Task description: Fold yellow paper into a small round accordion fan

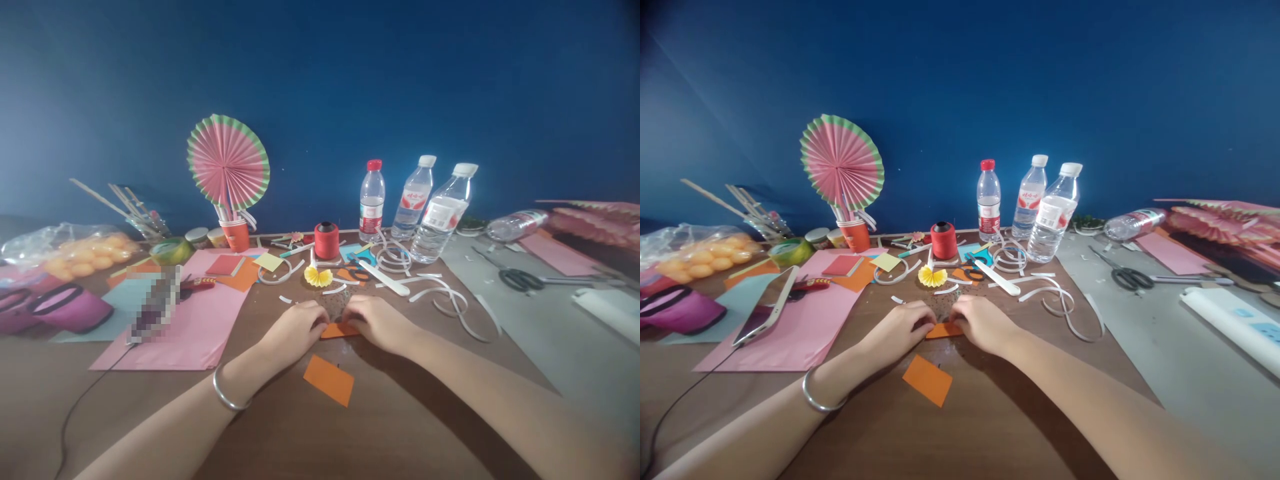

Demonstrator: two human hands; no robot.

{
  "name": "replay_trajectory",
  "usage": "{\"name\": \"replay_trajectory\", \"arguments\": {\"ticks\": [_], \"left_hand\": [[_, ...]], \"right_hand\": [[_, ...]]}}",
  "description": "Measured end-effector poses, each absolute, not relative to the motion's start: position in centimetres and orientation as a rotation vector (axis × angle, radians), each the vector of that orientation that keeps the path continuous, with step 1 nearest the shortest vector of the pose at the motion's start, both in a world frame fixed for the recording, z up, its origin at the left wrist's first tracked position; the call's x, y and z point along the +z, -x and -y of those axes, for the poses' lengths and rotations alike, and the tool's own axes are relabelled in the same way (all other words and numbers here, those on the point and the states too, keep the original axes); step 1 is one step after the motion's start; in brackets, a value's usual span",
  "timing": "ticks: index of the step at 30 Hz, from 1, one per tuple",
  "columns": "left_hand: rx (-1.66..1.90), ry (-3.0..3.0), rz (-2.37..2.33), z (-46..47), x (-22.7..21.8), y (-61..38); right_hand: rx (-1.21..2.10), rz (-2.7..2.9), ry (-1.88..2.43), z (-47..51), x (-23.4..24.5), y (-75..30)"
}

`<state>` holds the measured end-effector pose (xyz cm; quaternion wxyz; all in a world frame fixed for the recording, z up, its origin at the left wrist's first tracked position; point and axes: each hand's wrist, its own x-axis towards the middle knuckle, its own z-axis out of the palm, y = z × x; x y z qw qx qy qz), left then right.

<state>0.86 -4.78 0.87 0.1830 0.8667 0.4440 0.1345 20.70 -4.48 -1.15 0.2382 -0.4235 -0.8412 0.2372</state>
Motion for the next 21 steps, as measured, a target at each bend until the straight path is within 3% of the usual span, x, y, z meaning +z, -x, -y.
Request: {"name": "replay_trajectory", "arguments": {"ticks": [21], "left_hand": [[0.032, -2.924, -1.169, 6.0, 1.2, -0.7]], "right_hand": [[0.36, 2.661, 0.893, 4.4, -0.8, -21.8]]}}
